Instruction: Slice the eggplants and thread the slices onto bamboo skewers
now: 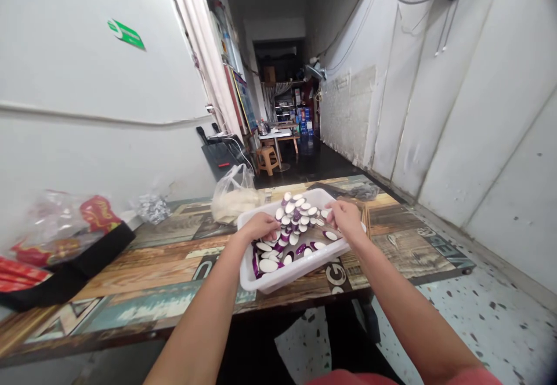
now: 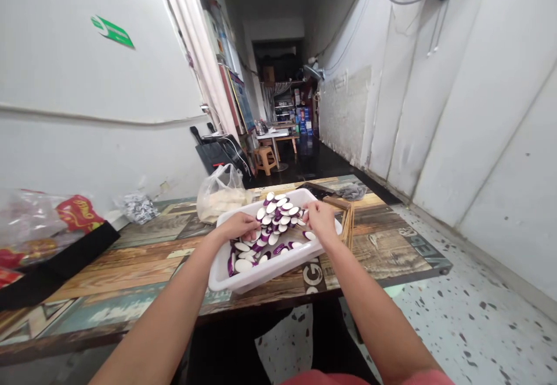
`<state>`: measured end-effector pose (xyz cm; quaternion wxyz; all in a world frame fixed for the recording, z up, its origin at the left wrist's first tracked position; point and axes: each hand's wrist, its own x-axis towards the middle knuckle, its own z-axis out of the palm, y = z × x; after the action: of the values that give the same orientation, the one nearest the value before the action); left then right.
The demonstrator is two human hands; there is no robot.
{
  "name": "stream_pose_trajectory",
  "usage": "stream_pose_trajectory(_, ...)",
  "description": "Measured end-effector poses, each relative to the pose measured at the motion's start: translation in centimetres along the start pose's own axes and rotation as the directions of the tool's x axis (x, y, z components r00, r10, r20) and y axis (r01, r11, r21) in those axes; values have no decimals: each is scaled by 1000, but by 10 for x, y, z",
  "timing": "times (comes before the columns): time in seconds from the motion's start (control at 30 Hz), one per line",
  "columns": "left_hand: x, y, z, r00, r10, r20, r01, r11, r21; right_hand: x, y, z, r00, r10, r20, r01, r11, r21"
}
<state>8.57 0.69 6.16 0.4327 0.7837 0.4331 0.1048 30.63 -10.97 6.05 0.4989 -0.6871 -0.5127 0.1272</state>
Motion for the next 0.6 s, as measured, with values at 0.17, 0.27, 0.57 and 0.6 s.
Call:
stream_pose_trajectory(0.17, 5, -6, 0, 1000, 13, 4, -13, 999, 34, 3, 4, 5, 989, 92, -120, -80, 992, 101)
stream_pose_trajectory(0.27, 8, -10, 1, 999, 40, 0, -40, 998, 51, 3, 4, 5, 991, 110, -82, -105, 993, 61)
stream_pose_trajectory(0.57, 13, -14, 1, 998, 61, 14, -62, 994, 94, 8, -1, 8, 972, 177, 155, -140, 964, -228)
stream_pose_trajectory(0.6, 12, -13, 1, 998, 60, 16, -61, 993, 101, 10, -3, 10, 968, 185, 167, -136, 954, -266)
